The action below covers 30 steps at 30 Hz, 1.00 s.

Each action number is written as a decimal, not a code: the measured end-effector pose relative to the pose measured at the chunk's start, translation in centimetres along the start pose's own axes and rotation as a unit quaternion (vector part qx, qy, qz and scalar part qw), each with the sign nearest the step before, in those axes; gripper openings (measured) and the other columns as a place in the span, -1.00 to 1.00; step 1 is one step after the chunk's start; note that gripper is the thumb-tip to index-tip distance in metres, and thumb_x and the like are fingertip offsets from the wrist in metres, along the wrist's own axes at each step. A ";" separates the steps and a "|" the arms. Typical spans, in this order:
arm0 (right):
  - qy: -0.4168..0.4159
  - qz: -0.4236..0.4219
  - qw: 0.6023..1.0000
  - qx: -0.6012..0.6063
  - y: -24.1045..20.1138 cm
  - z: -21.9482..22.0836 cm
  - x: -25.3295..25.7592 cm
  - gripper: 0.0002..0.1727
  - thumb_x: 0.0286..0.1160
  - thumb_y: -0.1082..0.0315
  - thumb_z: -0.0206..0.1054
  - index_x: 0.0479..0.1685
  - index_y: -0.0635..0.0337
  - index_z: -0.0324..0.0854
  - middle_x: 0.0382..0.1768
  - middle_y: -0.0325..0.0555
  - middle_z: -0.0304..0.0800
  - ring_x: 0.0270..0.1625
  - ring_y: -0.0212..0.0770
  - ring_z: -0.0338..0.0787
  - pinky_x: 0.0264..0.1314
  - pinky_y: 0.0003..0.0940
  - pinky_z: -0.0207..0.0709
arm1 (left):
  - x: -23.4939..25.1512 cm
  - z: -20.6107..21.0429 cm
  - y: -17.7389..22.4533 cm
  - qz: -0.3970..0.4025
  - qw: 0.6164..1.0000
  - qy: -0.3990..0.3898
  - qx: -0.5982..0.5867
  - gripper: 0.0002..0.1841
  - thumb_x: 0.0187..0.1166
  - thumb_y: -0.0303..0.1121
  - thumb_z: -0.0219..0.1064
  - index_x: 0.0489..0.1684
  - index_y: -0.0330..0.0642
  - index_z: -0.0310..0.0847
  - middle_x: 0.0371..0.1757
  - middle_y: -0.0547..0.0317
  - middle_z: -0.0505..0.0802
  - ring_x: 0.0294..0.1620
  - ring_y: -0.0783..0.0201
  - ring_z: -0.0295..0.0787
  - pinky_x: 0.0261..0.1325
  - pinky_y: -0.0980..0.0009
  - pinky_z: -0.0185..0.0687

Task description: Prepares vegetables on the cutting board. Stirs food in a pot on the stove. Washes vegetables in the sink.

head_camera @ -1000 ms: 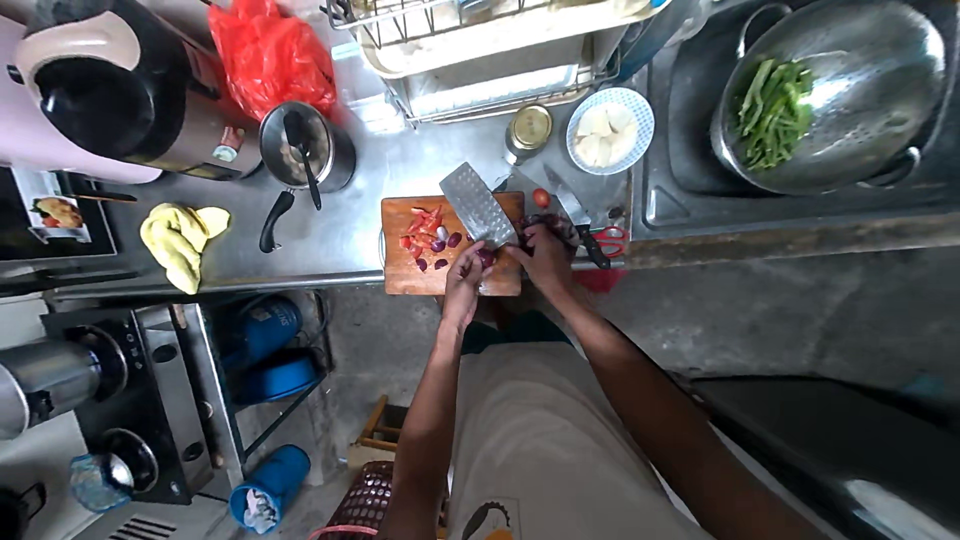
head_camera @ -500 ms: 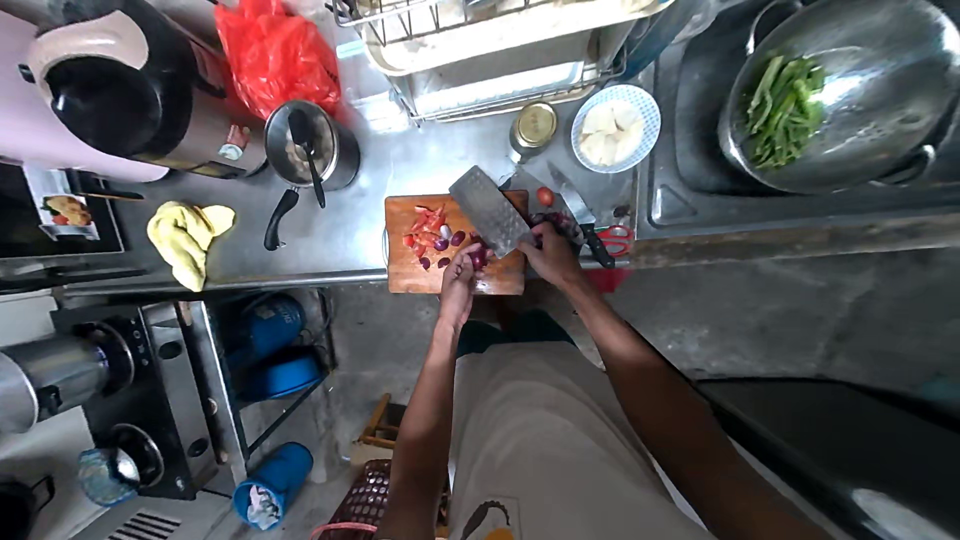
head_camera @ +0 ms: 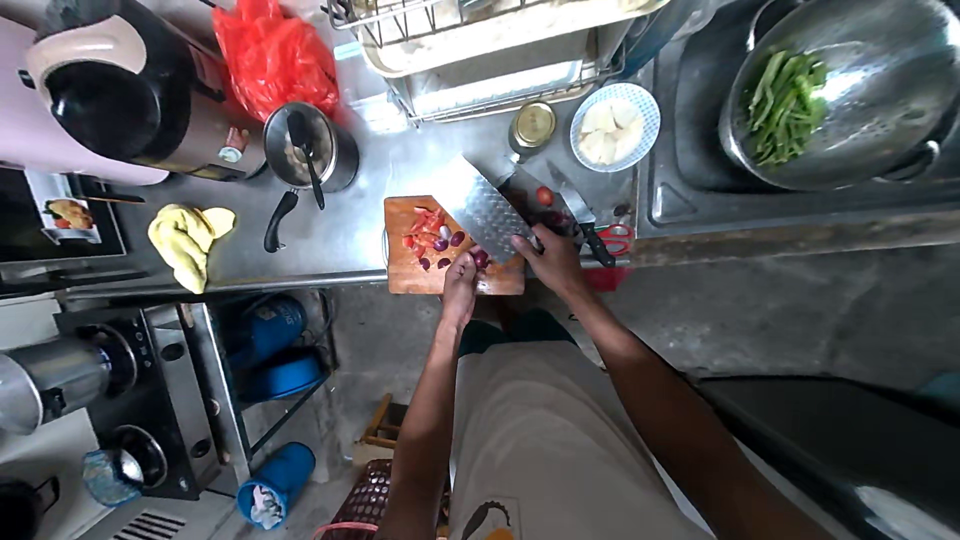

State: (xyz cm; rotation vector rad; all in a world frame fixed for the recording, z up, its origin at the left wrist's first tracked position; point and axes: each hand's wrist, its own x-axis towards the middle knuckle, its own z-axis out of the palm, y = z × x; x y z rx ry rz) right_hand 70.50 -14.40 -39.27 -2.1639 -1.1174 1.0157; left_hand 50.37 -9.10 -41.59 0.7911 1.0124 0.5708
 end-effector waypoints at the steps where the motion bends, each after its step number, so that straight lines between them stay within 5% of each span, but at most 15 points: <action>1: 0.003 0.002 1.000 -0.004 0.0 0.1 0.4 -0.36 0.60 -0.41 0.15 -0.07 0.02 0.65 -0.54 0.02 0.60 -0.54 0.08 0.64 -0.53 0.14 0.47 | 0.1 0.1 -0.1 0.002 1.000 0.000 0.000 -0.60 0.92 -0.16 -0.11 0.43 -0.01 0.60 0.12 0.23 0.79 -0.19 0.45 0.69 -0.07 0.48 0.68; 4: 0.002 -0.003 1.000 -0.008 0.2 0.4 0.7 -0.36 0.60 -0.41 0.15 -0.12 0.05 0.65 -0.56 0.01 0.59 -0.53 0.07 0.63 -0.52 0.15 0.48 | 0.0 0.3 0.0 0.005 1.000 0.007 0.008 -0.63 0.90 -0.16 -0.07 0.31 -0.01 0.65 0.02 0.27 0.80 -0.19 0.45 0.68 -0.06 0.47 0.68; 7: -0.012 -0.008 1.000 -0.002 0.0 0.3 -0.1 -0.36 0.60 -0.40 0.16 -0.08 0.05 0.65 -0.57 0.02 0.57 -0.59 0.06 0.59 -0.58 0.12 0.47 | 0.2 0.8 -0.1 0.005 1.000 0.021 0.014 -0.72 0.88 -0.19 -0.02 -0.09 0.03 0.64 -0.21 0.35 0.74 -0.25 0.46 0.66 -0.12 0.45 0.65; 12: -0.002 -0.001 1.000 0.006 -0.1 0.3 -0.1 -0.35 0.60 -0.41 0.16 -0.07 0.05 0.66 -0.55 0.04 0.59 -0.57 0.08 0.61 -0.57 0.13 0.47 | 0.3 1.1 0.0 0.004 1.000 0.026 0.007 -0.74 0.87 -0.25 -0.01 -0.04 0.03 0.65 -0.18 0.35 0.75 -0.24 0.47 0.65 -0.12 0.46 0.64; 15: 0.010 0.009 1.000 0.017 -0.1 0.0 0.3 -0.34 0.60 -0.42 0.14 -0.05 0.05 0.65 -0.54 0.05 0.58 -0.55 0.10 0.61 -0.55 0.14 0.45 | 0.2 1.0 0.3 0.004 1.000 0.008 0.003 -0.63 0.89 -0.27 -0.06 0.48 0.03 0.56 0.14 0.24 0.78 -0.11 0.42 0.71 0.02 0.42 0.69; 17: 0.017 0.008 1.000 0.012 0.0 -0.1 1.0 -0.33 0.61 -0.41 0.13 -0.09 0.08 0.65 -0.56 0.03 0.56 -0.53 0.09 0.61 -0.52 0.15 0.45 | 0.3 0.9 0.3 0.009 1.000 0.003 0.002 -0.60 0.89 -0.28 -0.09 0.54 0.04 0.54 0.27 0.22 0.77 -0.07 0.41 0.71 0.03 0.43 0.68; 20: 0.021 0.002 1.000 0.003 0.1 -0.1 1.1 -0.32 0.60 -0.43 0.13 -0.07 0.07 0.67 -0.55 0.03 0.60 -0.52 0.09 0.65 -0.50 0.17 0.48 | 0.3 1.1 0.3 0.011 1.000 0.005 -0.011 -0.63 0.89 -0.26 -0.06 0.44 0.00 0.61 0.26 0.23 0.79 -0.05 0.41 0.75 0.05 0.42 0.71; 30: 0.004 -0.008 1.000 -0.009 0.1 0.5 1.0 -0.35 0.57 -0.46 0.14 -0.19 -0.02 0.66 -0.62 -0.08 0.55 -0.58 0.00 0.60 -0.55 0.10 0.45 | 0.5 1.9 0.2 0.013 0.999 0.047 0.014 -0.70 0.85 -0.13 0.08 -0.17 0.00 0.70 -0.26 0.30 0.76 -0.29 0.42 0.66 -0.17 0.41 0.67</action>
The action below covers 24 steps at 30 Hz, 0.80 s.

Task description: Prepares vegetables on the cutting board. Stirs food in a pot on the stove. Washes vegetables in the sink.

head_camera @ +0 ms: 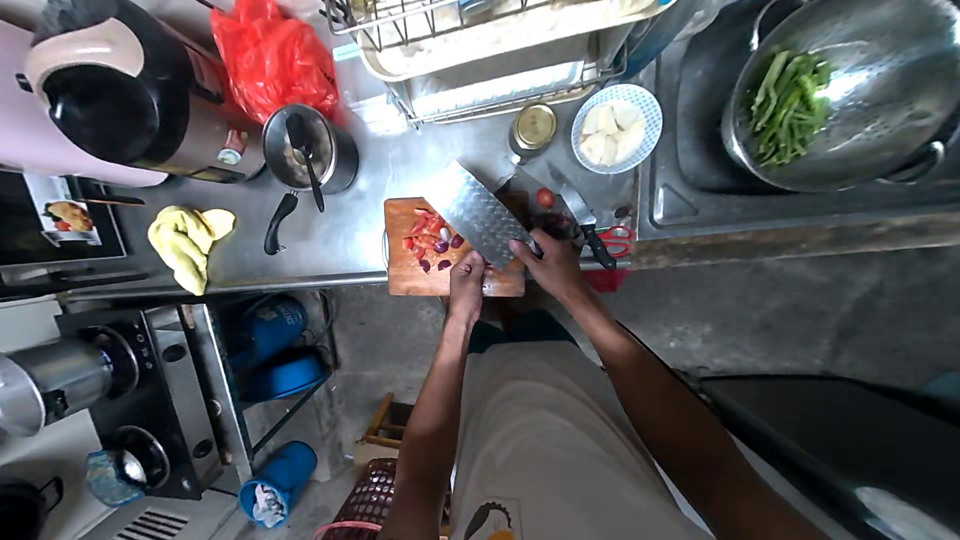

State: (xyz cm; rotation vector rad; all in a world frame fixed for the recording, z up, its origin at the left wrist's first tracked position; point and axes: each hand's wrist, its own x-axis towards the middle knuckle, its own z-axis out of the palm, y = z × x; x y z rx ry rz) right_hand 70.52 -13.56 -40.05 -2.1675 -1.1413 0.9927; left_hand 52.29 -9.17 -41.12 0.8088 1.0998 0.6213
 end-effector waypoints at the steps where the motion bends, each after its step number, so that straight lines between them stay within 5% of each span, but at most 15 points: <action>1: 0.004 -0.002 1.000 0.007 0.0 0.0 0.0 -0.35 0.57 -0.45 0.15 -0.19 0.00 0.66 -0.62 -0.08 0.54 -0.58 0.00 0.58 -0.55 0.09 0.44 | 0.0 0.0 0.0 -0.005 1.000 0.004 -0.005 -0.71 0.86 -0.15 0.07 -0.09 0.01 0.71 -0.23 0.29 0.77 -0.28 0.42 0.67 -0.16 0.41 0.68; 5: 0.025 0.011 0.999 0.034 -0.1 -0.6 0.1 -0.35 0.62 -0.37 0.18 -0.10 0.12 0.68 -0.55 0.02 0.59 -0.52 0.07 0.62 -0.47 0.17 0.48 | -0.2 -0.3 0.3 0.002 1.000 -0.011 -0.007 -0.64 0.87 -0.30 -0.02 0.46 0.03 0.61 0.18 0.23 0.81 -0.09 0.42 0.74 0.01 0.42 0.71; 7: 0.025 0.025 0.999 0.031 -0.1 -0.9 0.6 -0.32 0.61 -0.39 0.16 -0.06 0.13 0.68 -0.51 0.04 0.62 -0.44 0.08 0.66 -0.36 0.22 0.53 | -0.3 -0.5 0.5 0.002 1.000 -0.020 -0.008 -0.60 0.87 -0.33 -0.06 0.51 0.02 0.58 0.31 0.21 0.77 -0.06 0.42 0.72 0.03 0.43 0.69; 17: 0.023 0.031 0.999 0.031 -0.2 -0.8 -0.1 -0.35 0.59 -0.42 0.16 -0.09 0.05 0.68 -0.60 -0.01 0.52 -0.59 0.04 0.55 -0.55 0.12 0.42 | -0.2 0.0 0.7 -0.006 1.000 -0.026 -0.007 -0.64 0.87 -0.22 0.03 0.47 0.01 0.62 0.11 0.25 0.83 -0.09 0.45 0.73 0.04 0.46 0.69; 22: -0.002 0.028 1.000 0.015 -0.5 -0.7 -1.0 -0.33 0.55 -0.47 0.14 -0.10 -0.01 0.64 -0.61 -0.01 0.52 -0.63 0.04 0.54 -0.62 0.08 0.40 | 0.0 0.2 0.5 0.005 1.000 -0.017 0.012 -0.73 0.85 -0.18 0.08 -0.02 0.00 0.72 -0.20 0.31 0.77 -0.26 0.44 0.66 -0.14 0.44 0.65; 24: -0.007 0.024 1.000 0.008 -0.6 -0.7 -1.0 -0.33 0.56 -0.47 0.13 -0.09 -0.02 0.66 -0.59 -0.02 0.55 -0.60 0.05 0.57 -0.59 0.11 0.43 | 0.1 0.3 0.4 0.007 1.000 -0.017 0.007 -0.75 0.85 -0.16 0.09 -0.01 0.01 0.69 -0.24 0.31 0.73 -0.28 0.44 0.64 -0.14 0.44 0.64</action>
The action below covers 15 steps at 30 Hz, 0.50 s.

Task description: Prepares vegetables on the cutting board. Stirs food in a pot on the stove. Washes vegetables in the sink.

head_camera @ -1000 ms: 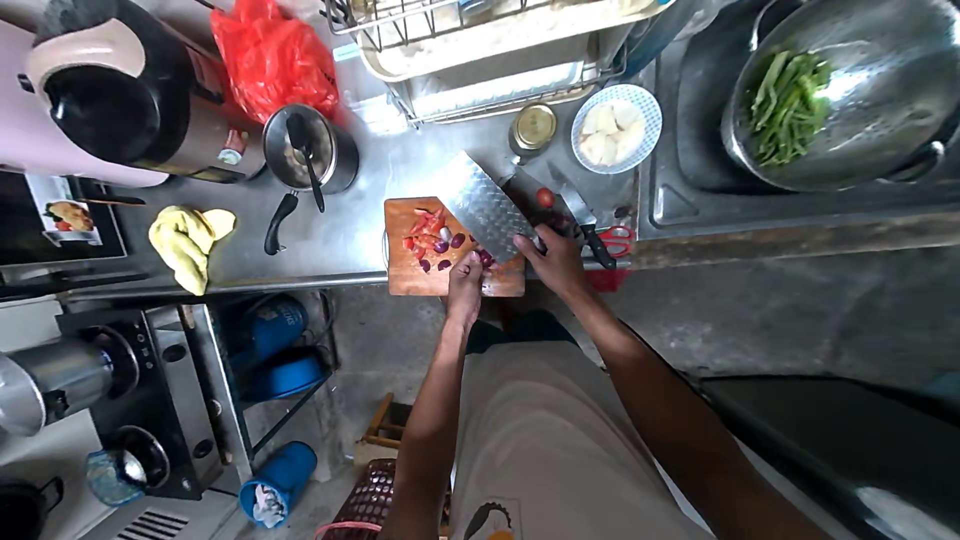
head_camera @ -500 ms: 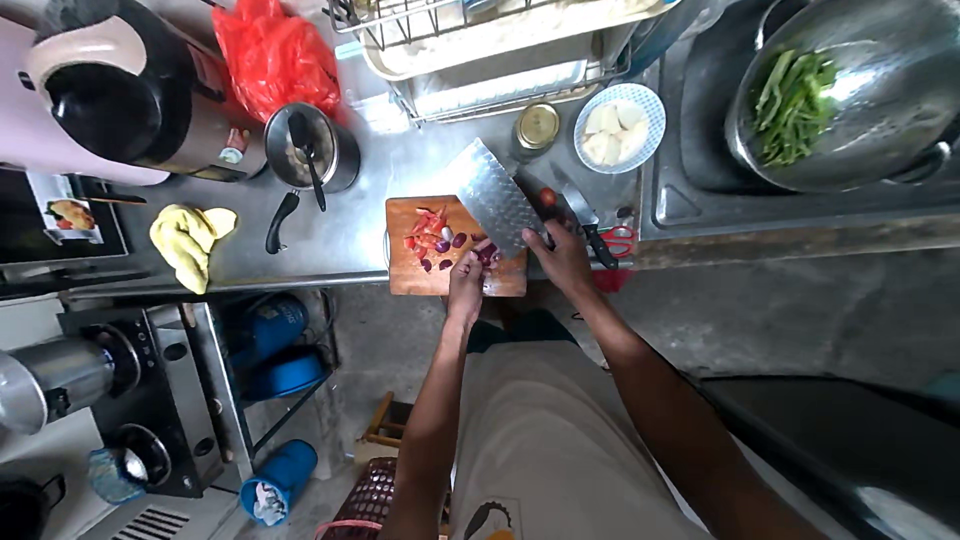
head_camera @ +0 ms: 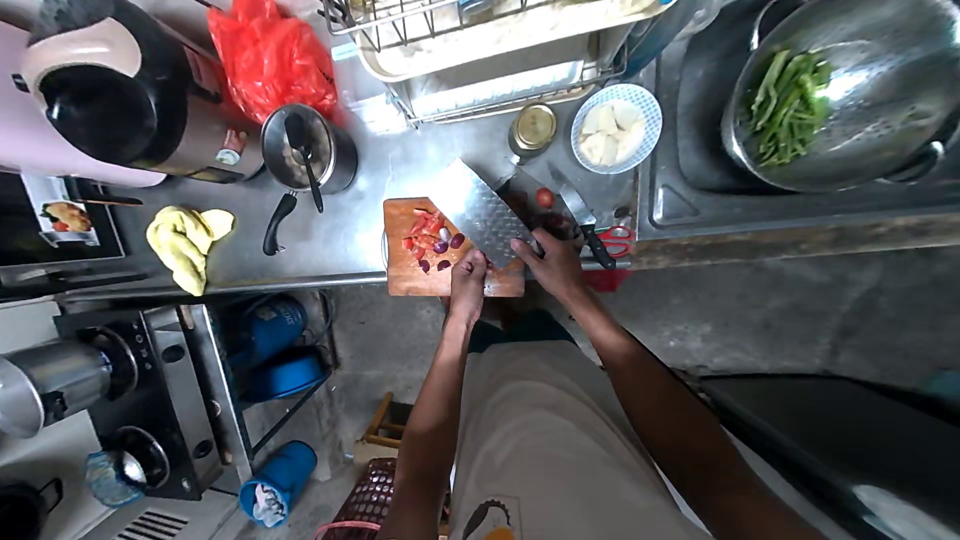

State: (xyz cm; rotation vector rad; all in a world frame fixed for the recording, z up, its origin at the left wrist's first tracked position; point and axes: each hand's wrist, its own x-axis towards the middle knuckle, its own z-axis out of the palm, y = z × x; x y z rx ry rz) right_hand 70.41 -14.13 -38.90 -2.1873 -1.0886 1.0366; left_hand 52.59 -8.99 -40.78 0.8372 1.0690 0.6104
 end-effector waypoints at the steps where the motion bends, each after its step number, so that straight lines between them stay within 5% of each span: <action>1: -0.001 0.005 1.000 0.007 0.0 -0.1 0.0 -0.34 0.56 -0.46 0.14 -0.08 -0.01 0.67 -0.58 0.00 0.56 -0.59 0.05 0.58 -0.59 0.11 0.43 | 0.0 0.0 0.0 -0.006 1.000 0.004 -0.009 -0.75 0.84 -0.17 0.11 0.18 0.02 0.69 -0.15 0.29 0.76 -0.23 0.43 0.66 -0.09 0.43 0.66; 5: 0.015 0.036 0.999 0.022 0.4 -0.1 0.8 -0.31 0.59 -0.45 0.11 -0.08 0.04 0.65 -0.54 0.03 0.56 -0.54 0.08 0.59 -0.53 0.16 0.43 | -0.1 -0.8 0.1 -0.020 0.999 -0.012 -0.036 -0.51 0.84 -0.32 0.10 0.75 0.25 0.34 0.37 0.19 0.73 0.13 0.30 0.74 0.19 0.28 0.72; 10: 0.026 0.069 0.995 -0.067 1.2 0.5 1.5 -0.27 0.66 -0.43 0.02 0.07 0.09 0.66 -0.40 0.17 0.72 -0.33 0.28 0.76 -0.37 0.34 0.54 | -0.3 -1.8 0.2 -0.024 0.994 -0.007 -0.102 -0.55 0.91 -0.28 -0.06 0.73 0.02 0.36 0.58 0.05 0.61 0.44 0.11 0.68 0.51 0.12 0.61; 15: 0.001 0.085 0.993 -0.084 2.2 2.4 0.9 -0.28 0.70 -0.40 -0.03 0.20 0.10 0.58 -0.37 0.23 0.73 -0.32 0.33 0.78 -0.37 0.36 0.57 | -0.4 -2.2 0.2 -0.032 0.987 0.007 -0.155 -0.55 0.84 -0.49 -0.03 0.68 -0.08 0.37 0.52 -0.05 0.65 0.40 0.04 0.72 0.50 0.06 0.63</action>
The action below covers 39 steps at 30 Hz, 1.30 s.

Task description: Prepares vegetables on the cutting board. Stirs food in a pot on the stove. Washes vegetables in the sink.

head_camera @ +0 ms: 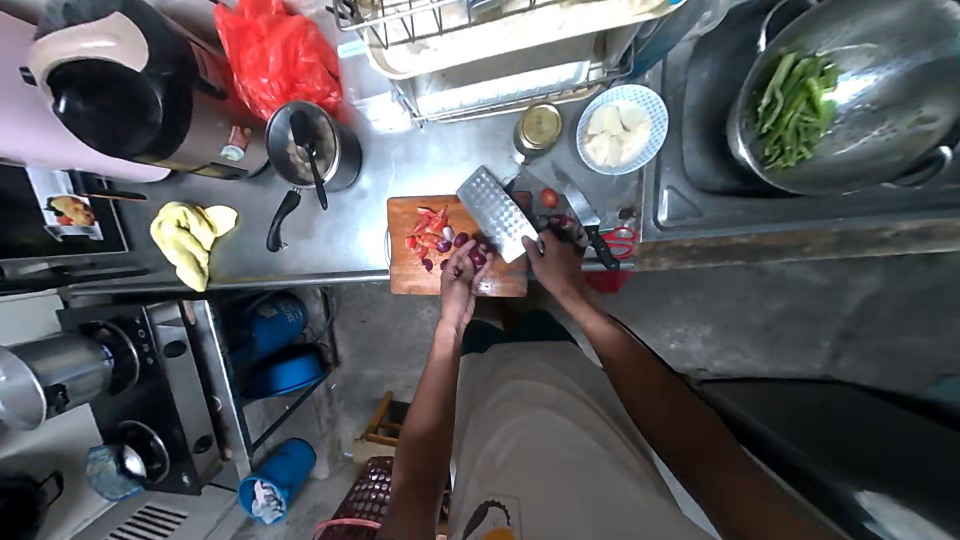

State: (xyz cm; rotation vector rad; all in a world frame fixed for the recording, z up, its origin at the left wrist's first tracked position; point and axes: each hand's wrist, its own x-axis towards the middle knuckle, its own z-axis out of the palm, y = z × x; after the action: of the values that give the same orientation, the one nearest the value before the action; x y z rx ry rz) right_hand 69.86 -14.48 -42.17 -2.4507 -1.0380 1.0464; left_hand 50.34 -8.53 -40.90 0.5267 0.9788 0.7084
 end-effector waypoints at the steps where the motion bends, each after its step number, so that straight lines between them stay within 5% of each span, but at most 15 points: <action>1: -0.006 0.006 1.000 0.003 0.0 0.4 0.0 -0.28 0.70 -0.39 -0.02 0.26 0.11 0.55 -0.35 0.24 0.74 -0.31 0.34 0.79 -0.35 0.37 0.58 | 0.0 -0.1 0.0 -0.001 1.000 0.001 -0.001 -0.54 0.82 -0.53 -0.02 0.67 -0.07 0.37 0.50 -0.04 0.65 0.41 0.04 0.71 0.50 0.04 0.63; 6: 0.009 0.003 1.000 -0.006 -0.3 1.3 -0.2 -0.33 0.73 -0.30 0.06 0.32 0.16 0.50 -0.26 0.27 0.76 -0.22 0.35 0.82 -0.26 0.38 0.62 | -0.4 -0.5 0.3 -0.002 1.000 -0.006 0.007 -0.50 0.78 -0.52 0.12 0.71 -0.02 0.35 0.56 0.04 0.61 0.44 0.08 0.67 0.51 0.03 0.62; 10: 0.048 -0.047 0.996 -0.061 0.1 2.0 0.7 -0.37 0.72 -0.14 0.21 0.25 0.35 0.60 0.19 0.34 0.71 0.15 0.36 0.78 0.07 0.36 0.66 | -0.2 -0.5 0.2 0.002 1.000 -0.010 0.003 -0.55 0.75 -0.53 0.14 0.60 -0.08 0.42 0.52 0.04 0.65 0.41 0.11 0.69 0.50 0.09 0.61; 13: 0.087 -0.107 0.986 -0.090 -0.4 1.2 0.2 -0.52 0.68 -0.01 0.32 0.16 0.30 0.66 0.23 0.30 0.66 0.31 0.37 0.66 0.22 0.33 0.60 | -0.4 -0.3 0.1 0.004 1.000 -0.002 0.014 -0.59 0.72 -0.51 0.21 0.54 -0.10 0.46 0.42 0.11 0.68 0.35 0.18 0.70 0.47 0.10 0.63; 16: 0.075 -0.210 0.974 0.042 -2.5 -0.9 -1.3 -0.70 0.69 0.19 0.34 0.17 0.18 0.76 0.16 0.11 0.78 0.20 0.11 0.77 0.29 0.12 0.64 | -0.5 0.1 0.3 0.011 1.000 -0.008 0.010 -0.62 0.71 -0.50 0.24 0.48 -0.12 0.50 0.36 0.05 0.72 0.30 0.11 0.76 0.43 0.04 0.69; 19: 0.001 -0.222 0.956 0.191 -5.2 -2.5 -2.6 -0.75 0.65 0.23 0.40 0.15 0.08 0.83 0.06 -0.07 0.86 0.04 -0.20 0.87 0.17 -0.16 0.78 | -0.7 0.4 0.0 0.023 0.999 -0.014 0.025 -0.63 0.69 -0.49 0.26 0.45 -0.08 0.54 0.31 0.10 0.73 0.25 0.16 0.78 0.38 0.09 0.72; 27: 0.000 -0.251 0.950 0.183 -5.8 -2.0 -2.7 -0.85 0.53 0.26 0.52 -0.06 0.03 0.92 -0.03 -0.17 0.92 0.01 -0.28 0.88 0.15 -0.19 0.78 | -0.8 0.9 -0.3 0.073 0.994 -0.008 0.084 -0.65 0.67 -0.46 0.32 0.40 -0.06 0.62 0.29 0.14 0.78 0.20 0.23 0.78 0.32 0.16 0.74; 39: -0.001 -0.255 0.949 0.188 -5.4 -2.1 -2.7 -0.87 0.51 0.32 0.51 -0.08 0.06 0.92 -0.04 -0.18 0.91 -0.04 -0.33 0.87 0.05 -0.29 0.80 | -0.9 1.6 -0.6 0.087 0.990 0.027 0.108 -0.66 0.59 -0.46 0.42 0.32 -0.07 0.68 0.25 0.11 0.80 0.13 0.24 0.79 0.21 0.22 0.77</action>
State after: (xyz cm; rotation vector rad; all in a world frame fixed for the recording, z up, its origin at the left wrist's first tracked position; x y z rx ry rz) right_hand 67.32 -12.53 -36.60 -1.7496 -1.2465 0.9599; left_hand 51.63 -9.72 -40.05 0.7939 1.0749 0.7802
